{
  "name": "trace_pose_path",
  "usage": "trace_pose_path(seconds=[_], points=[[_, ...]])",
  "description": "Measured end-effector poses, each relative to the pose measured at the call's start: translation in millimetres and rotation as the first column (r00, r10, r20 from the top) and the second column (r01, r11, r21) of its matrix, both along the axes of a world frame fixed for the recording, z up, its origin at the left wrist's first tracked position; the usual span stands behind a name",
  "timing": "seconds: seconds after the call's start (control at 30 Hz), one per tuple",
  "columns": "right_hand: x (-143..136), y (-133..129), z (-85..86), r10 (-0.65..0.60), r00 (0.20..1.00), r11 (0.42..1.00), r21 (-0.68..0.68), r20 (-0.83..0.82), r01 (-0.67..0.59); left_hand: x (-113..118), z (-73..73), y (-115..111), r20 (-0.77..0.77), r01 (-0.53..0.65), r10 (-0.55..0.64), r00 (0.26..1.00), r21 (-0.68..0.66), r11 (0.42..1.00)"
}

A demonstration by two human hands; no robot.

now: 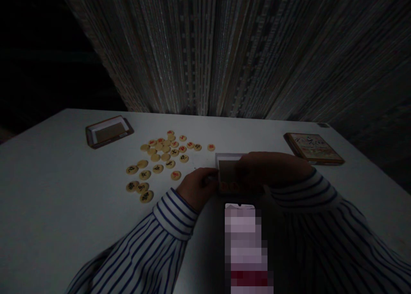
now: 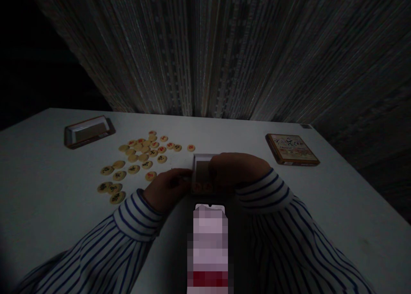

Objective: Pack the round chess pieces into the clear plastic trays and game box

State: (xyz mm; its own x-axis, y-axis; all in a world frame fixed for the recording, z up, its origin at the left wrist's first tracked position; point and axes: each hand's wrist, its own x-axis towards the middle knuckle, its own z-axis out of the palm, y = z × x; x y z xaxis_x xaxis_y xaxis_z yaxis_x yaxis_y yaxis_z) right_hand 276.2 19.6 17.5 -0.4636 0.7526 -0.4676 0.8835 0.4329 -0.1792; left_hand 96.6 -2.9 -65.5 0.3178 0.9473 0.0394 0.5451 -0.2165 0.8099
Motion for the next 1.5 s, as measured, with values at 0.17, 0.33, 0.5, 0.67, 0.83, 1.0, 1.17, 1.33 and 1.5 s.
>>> trace_pose_path(seconds=[0.17,0.33,0.5,0.67,0.83,1.0,1.17,1.33,1.5], points=[[4,4,1.0,0.024,0.999,0.994,-0.111,0.024,-0.021,0,-1.6,0,0.002,-0.009,0.009,1.0,0.002,1.0],[10,9,3.9,0.008,0.996,0.998,0.058,0.093,-0.014,0,-1.1,-1,0.022,-0.038,0.037,0.999,0.018,0.999],[16,9,8.3,0.014,0.997,0.977,0.211,0.078,-0.03,0,3.3,0,0.096,-0.161,0.155,0.983,0.057,0.985],[12,4,19.2,0.023,0.999,0.925,0.38,0.031,-0.033,-1,6.3,1,0.184,-0.226,0.21,0.96,0.069,0.972],[6,-4,32.4,0.019,0.997,0.877,0.48,-0.07,0.017,-1,12.2,-1,0.193,-0.284,0.262,0.945,0.095,0.954],[7,-13,41.3,0.049,0.988,0.824,0.566,-0.147,0.044,0,17.1,-1,0.241,-0.318,0.286,0.928,0.109,0.942],[10,-24,49.5,0.091,0.975,0.786,0.615,-0.201,0.054,0,18.7,-3,0.284,-0.349,0.3,0.911,0.139,0.927],[9,-31,55.4,0.11,0.97,0.799,0.6,-0.218,0.044,2,19.1,-7,0.295,-0.331,0.276,0.915,0.157,0.93],[8,-34,56.7,0.137,0.967,0.818,0.574,-0.214,0.012,2,12.1,-6,0.261,-0.335,0.282,0.923,0.188,0.923]])
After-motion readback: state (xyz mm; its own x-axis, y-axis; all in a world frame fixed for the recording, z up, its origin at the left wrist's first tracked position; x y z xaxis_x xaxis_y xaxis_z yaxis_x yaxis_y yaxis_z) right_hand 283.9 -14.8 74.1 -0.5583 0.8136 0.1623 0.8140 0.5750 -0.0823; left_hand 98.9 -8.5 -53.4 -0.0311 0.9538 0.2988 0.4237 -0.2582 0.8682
